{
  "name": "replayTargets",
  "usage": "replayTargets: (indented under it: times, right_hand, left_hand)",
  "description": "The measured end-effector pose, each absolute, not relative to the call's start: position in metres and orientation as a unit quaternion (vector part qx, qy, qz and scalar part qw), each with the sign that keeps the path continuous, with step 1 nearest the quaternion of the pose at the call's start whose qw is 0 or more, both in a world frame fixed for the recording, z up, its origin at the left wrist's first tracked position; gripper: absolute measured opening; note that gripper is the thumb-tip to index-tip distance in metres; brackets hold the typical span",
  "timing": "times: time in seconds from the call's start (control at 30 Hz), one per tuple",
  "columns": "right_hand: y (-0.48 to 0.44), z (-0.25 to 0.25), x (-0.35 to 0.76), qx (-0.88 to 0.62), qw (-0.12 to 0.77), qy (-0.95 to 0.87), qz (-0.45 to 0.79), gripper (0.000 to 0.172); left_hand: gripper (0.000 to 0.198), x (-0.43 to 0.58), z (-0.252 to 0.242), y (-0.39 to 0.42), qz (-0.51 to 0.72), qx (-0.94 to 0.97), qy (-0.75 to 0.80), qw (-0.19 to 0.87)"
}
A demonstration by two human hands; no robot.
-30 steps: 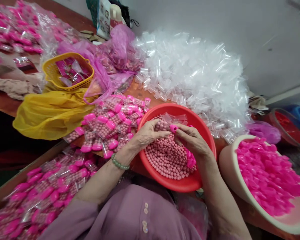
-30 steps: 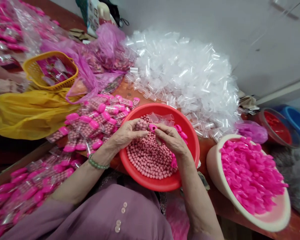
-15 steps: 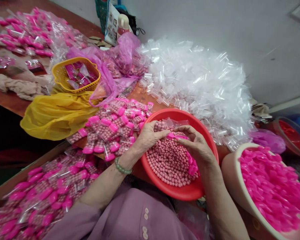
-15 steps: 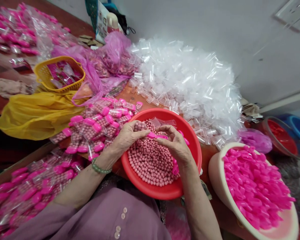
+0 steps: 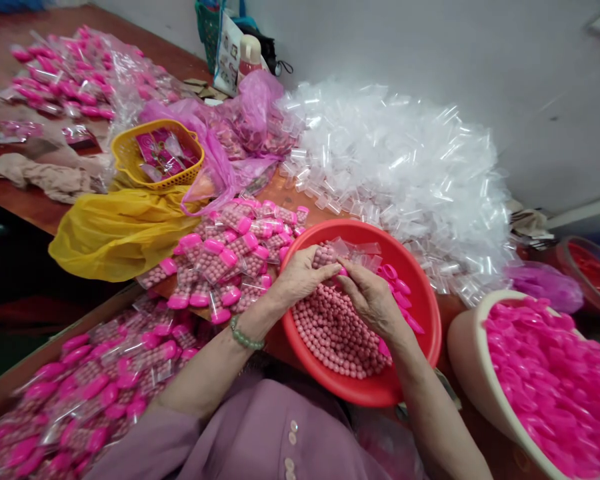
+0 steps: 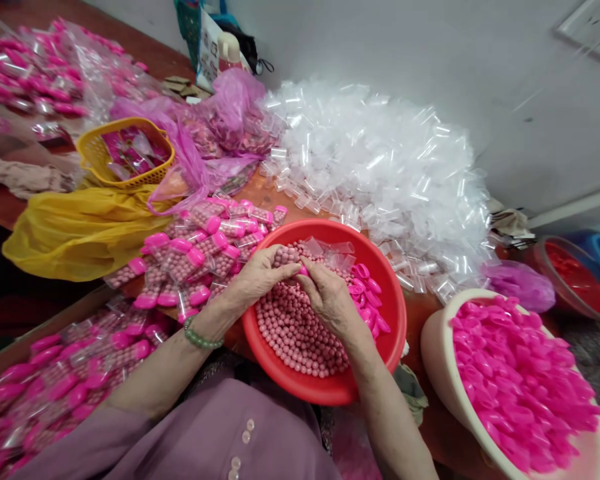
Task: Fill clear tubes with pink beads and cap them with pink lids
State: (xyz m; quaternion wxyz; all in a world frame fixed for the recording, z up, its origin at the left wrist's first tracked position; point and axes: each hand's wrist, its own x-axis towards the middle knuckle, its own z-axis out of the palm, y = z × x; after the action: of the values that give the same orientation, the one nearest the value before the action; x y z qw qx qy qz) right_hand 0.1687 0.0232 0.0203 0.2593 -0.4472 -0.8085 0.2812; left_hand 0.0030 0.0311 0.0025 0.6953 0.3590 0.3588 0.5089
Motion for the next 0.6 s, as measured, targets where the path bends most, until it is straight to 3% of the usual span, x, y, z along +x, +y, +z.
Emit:
replayTargets:
  times: [0.13, 0.23, 0.43, 0.53, 0.6]
  right_hand:
    - [0.019, 0.022, 0.162, -0.442, 0.193, -0.839, 0.250, 0.044]
    - [0.020, 0.023, 0.165, -0.452, 0.197, -0.830, 0.263, 0.042]
    - [0.030, 0.028, 0.186, -0.474, 0.334, -0.682, 0.445, 0.034]
    - [0.033, 0.033, 0.187, -0.483, 0.402, -0.631, 0.455, 0.026]
    - [0.036, 0.037, 0.184, -0.495, 0.424, -0.617, 0.441, 0.026]
  left_hand:
    - [0.024, 0.002, 0.004, 0.030, 0.506, 0.360, 0.341, 0.706]
    - [0.028, 0.000, 0.004, 0.031, 0.498, 0.339, 0.324, 0.729]
    - [0.047, -0.006, 0.005, 0.040, 0.431, 0.269, 0.262, 0.821]
    - [0.061, -0.008, 0.006, 0.041, 0.403, 0.276, 0.253, 0.835]
    - [0.059, -0.009, 0.007, 0.039, 0.386, 0.297, 0.242, 0.839]
